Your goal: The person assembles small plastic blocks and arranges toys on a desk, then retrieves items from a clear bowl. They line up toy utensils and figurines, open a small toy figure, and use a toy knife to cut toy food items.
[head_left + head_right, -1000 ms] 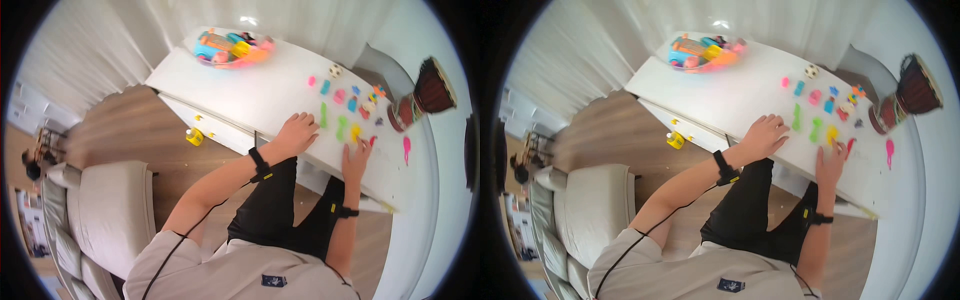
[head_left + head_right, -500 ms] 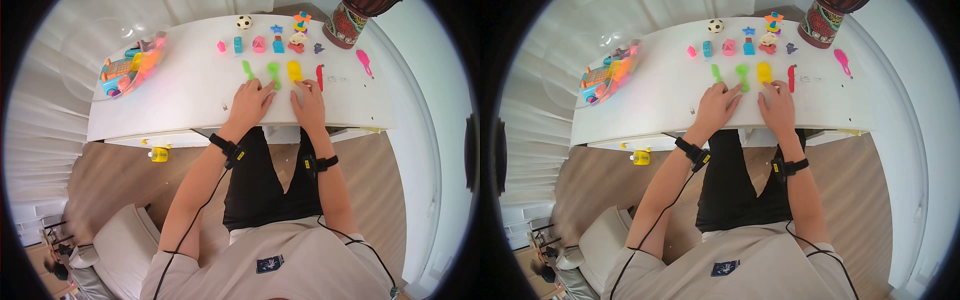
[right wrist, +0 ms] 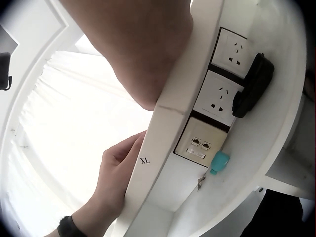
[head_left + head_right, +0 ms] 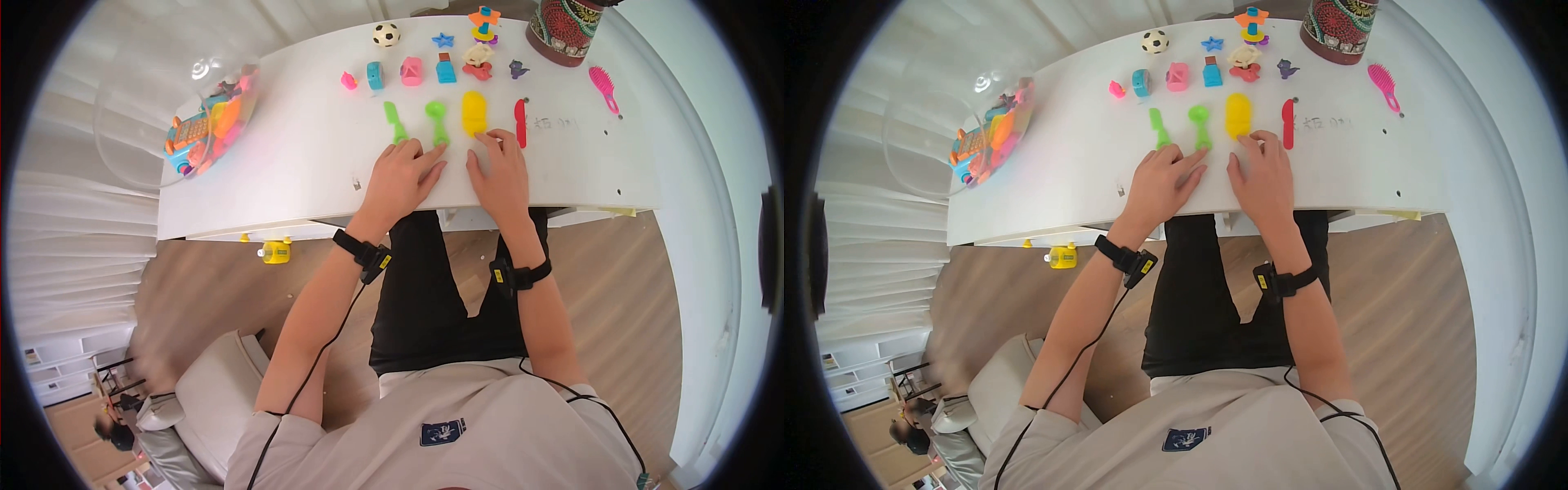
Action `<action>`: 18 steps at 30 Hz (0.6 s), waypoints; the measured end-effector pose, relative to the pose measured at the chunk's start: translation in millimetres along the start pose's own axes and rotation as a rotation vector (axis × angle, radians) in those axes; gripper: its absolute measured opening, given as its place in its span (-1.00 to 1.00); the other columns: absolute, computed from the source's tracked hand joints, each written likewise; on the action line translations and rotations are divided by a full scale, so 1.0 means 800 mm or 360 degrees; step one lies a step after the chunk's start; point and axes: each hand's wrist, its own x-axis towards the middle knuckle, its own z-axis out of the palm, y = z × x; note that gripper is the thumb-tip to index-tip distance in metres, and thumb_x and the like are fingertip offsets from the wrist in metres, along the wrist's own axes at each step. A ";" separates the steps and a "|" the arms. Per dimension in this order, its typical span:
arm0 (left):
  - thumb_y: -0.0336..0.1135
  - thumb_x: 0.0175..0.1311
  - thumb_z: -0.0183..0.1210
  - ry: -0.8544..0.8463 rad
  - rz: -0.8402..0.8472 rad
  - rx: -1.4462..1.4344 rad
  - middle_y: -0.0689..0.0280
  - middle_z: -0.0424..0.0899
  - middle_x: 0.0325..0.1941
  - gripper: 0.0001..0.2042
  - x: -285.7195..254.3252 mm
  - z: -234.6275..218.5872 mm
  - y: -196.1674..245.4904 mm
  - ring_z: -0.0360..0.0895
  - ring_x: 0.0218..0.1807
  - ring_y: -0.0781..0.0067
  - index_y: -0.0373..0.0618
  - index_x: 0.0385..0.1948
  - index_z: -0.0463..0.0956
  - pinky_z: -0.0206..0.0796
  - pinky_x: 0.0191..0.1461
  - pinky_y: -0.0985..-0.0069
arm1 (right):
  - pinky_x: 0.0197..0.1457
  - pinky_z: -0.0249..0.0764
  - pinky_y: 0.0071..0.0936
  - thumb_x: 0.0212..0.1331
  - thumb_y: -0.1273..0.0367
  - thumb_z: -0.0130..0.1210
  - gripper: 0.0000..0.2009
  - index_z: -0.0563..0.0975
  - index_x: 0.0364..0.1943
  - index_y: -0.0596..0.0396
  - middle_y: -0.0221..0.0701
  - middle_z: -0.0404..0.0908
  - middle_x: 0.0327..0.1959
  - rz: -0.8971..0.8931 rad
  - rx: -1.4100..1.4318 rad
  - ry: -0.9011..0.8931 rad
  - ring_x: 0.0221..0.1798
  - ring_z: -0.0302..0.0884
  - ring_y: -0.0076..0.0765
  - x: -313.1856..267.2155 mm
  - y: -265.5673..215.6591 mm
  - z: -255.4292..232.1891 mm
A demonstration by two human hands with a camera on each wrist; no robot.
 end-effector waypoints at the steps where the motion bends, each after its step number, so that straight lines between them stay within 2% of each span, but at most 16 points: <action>1: -0.31 0.31 0.34 -0.0003 0.0002 0.0012 0.31 0.44 -0.42 -0.67 0.001 -0.001 0.002 0.47 -0.35 0.28 0.06 0.12 0.72 0.38 -0.20 0.31 | 0.21 0.49 -0.09 0.25 0.37 0.27 -0.64 0.58 0.13 0.13 -0.19 0.52 0.11 0.0014 -0.0005 0.0030 0.13 0.54 0.04 0.000 -0.003 0.001; 6: -0.33 0.28 0.35 0.0032 -0.0032 0.0054 0.30 0.45 -0.43 -0.65 0.003 0.002 0.002 0.47 -0.38 0.27 0.02 0.12 0.71 0.38 -0.21 0.31 | 0.26 0.46 -0.09 0.26 0.38 0.26 -0.64 0.58 0.13 0.14 -0.20 0.52 0.11 -0.0026 0.0024 -0.0008 0.17 0.52 0.03 0.001 0.001 0.000; 9: -0.35 0.28 0.35 0.0018 -0.0124 0.0039 0.28 0.46 -0.44 -0.65 0.007 -0.004 0.010 0.46 -0.41 0.27 -0.01 0.12 0.71 0.37 -0.24 0.31 | 0.26 0.46 -0.09 0.26 0.38 0.26 -0.64 0.58 0.13 0.14 -0.20 0.52 0.10 -0.0011 0.0050 0.0064 0.18 0.51 0.03 0.002 -0.001 0.000; 13: -0.38 0.27 0.34 -0.0041 -0.0099 0.0070 0.27 0.45 -0.46 -0.64 0.008 -0.005 0.008 0.45 -0.43 0.26 -0.03 0.13 0.70 0.37 -0.26 0.31 | 0.23 0.47 -0.10 0.25 0.38 0.26 -0.61 0.57 0.16 0.13 -0.21 0.52 0.08 -0.0057 0.0012 0.0032 0.15 0.51 -0.02 0.002 0.001 0.002; 18: -0.45 0.26 0.32 -0.0120 -0.0220 0.0090 0.27 0.41 -0.49 -0.59 0.008 -0.005 0.011 0.43 -0.44 0.29 -0.05 0.18 0.68 0.35 -0.28 0.32 | 0.18 0.47 -0.13 0.25 0.38 0.25 -0.63 0.57 0.14 0.12 -0.22 0.51 0.07 -0.0054 0.0077 0.0050 0.10 0.52 -0.09 0.003 0.000 -0.001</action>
